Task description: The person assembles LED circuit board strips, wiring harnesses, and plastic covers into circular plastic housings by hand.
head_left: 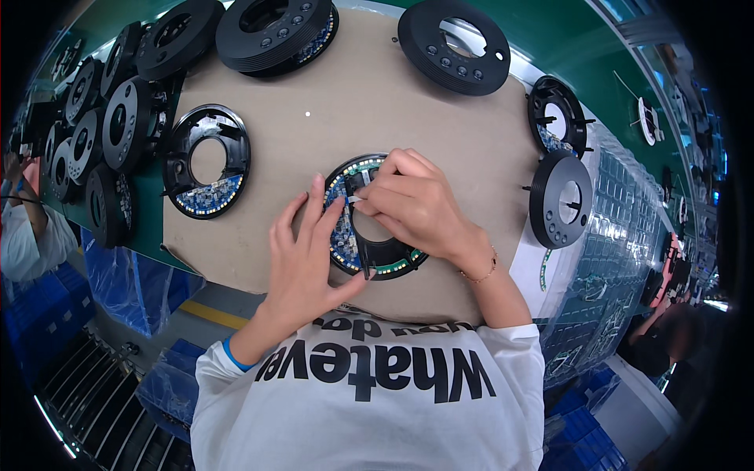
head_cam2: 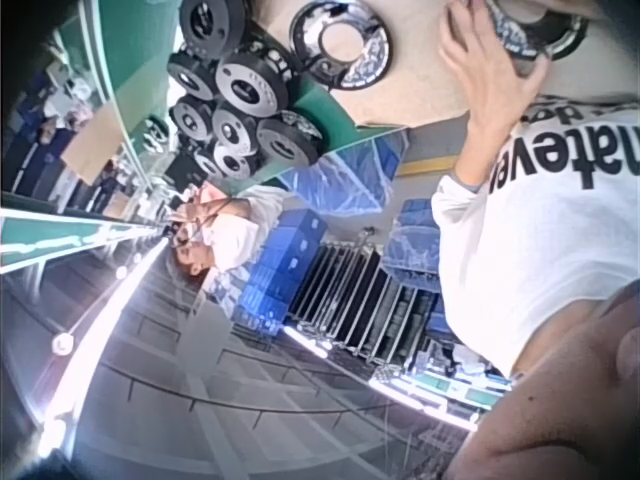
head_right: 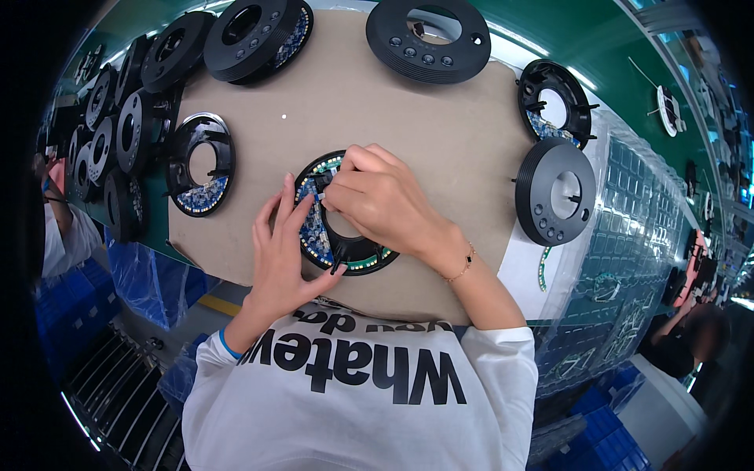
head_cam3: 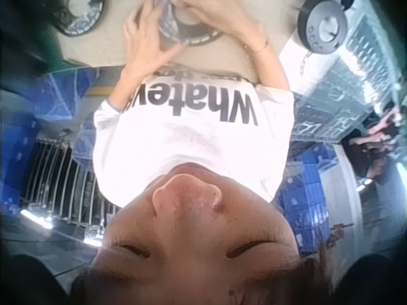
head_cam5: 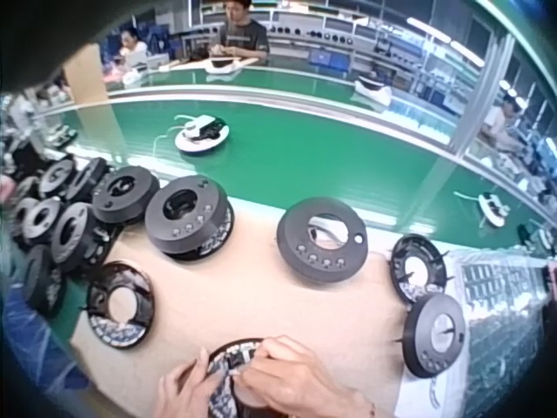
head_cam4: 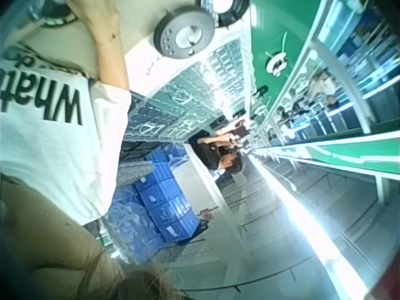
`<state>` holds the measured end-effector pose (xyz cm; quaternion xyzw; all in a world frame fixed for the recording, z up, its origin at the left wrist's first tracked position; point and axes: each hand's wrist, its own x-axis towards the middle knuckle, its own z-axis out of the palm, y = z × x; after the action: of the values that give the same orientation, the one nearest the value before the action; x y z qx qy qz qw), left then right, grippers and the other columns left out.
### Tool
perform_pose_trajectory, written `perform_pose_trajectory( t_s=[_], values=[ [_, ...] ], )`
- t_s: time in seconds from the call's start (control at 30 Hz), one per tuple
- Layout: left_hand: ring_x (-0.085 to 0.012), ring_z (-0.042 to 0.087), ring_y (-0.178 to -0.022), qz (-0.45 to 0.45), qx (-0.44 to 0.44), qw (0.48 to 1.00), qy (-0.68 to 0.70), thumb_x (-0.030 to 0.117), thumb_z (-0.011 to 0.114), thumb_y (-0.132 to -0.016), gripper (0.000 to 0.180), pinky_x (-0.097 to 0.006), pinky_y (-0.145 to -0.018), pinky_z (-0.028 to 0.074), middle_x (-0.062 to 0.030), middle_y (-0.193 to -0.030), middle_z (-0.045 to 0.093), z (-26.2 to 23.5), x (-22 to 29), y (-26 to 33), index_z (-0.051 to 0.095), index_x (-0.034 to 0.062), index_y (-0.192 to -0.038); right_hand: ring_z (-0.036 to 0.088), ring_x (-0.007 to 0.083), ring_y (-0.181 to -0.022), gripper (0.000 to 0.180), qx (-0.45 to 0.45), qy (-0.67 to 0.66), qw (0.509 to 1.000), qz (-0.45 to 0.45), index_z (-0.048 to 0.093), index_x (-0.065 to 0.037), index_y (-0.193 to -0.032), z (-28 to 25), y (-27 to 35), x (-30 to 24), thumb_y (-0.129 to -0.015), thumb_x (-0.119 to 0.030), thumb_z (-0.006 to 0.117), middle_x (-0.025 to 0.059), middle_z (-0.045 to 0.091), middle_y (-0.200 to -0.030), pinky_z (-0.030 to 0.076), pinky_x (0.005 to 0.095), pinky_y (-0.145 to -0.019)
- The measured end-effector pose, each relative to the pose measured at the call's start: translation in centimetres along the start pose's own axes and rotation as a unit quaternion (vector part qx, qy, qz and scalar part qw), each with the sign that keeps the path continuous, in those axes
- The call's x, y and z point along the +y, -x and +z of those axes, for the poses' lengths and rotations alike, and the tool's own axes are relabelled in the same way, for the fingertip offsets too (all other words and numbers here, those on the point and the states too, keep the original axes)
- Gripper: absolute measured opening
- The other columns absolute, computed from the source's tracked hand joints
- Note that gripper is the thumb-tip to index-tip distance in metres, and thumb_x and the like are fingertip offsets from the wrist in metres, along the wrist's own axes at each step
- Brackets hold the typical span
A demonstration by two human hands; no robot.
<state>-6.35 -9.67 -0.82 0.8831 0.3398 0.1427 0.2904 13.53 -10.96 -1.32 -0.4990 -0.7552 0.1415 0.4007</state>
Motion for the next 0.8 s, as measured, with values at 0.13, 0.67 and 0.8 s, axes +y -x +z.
perform_pose_trajectory(
  t_s=[0.13, 0.67, 0.8],
  values=[
    [-0.0447, 0.030, -0.119, 0.018, 0.007, 0.998, -0.054, 0.036, 0.074, -0.060, 0.083, -0.053, -0.095, 0.029, -0.0190, -0.147, 0.022, -0.1, -0.1, -0.3, 0.041, 0.0067, -0.130, 0.050, 0.0178, -0.069, 0.008, 0.000, 0.003, 1.000, 0.007, 0.059, -0.007, -0.066, -0.1, 0.1, 0.0, -0.060, -0.008, 0.064, 0.0000, 0.052, -0.063, 0.042, 0.0300, -0.064],
    [-0.0467, 0.021, -0.125, 0.082, -0.071, 0.983, -0.145, 0.043, 0.073, -0.058, 0.068, -0.054, -0.101, 0.025, -0.0172, -0.147, 0.022, -2.3, -0.1, -2.5, 0.056, 0.0003, -0.108, 0.054, 0.0205, -0.080, 0.013, 0.014, 0.051, 0.998, -0.027, 0.062, -0.006, -0.077, -1.0, 0.0, -0.7, -0.065, -0.008, 0.066, 0.0032, 0.057, -0.073, 0.045, 0.0318, -0.073],
    [-0.0480, 0.019, -0.126, 0.048, -0.037, 0.995, -0.076, 0.045, 0.074, -0.059, 0.076, -0.054, -0.103, 0.022, -0.0217, -0.147, 0.018, -1.4, -0.8, -1.3, 0.050, -0.0010, -0.115, 0.056, 0.0248, -0.082, 0.021, 0.046, 0.036, 0.998, 0.039, 0.063, -0.004, -0.088, -2.6, -0.4, -1.0, -0.067, -0.007, 0.068, 0.0080, 0.059, -0.082, 0.048, 0.0348, -0.070]
  ],
)
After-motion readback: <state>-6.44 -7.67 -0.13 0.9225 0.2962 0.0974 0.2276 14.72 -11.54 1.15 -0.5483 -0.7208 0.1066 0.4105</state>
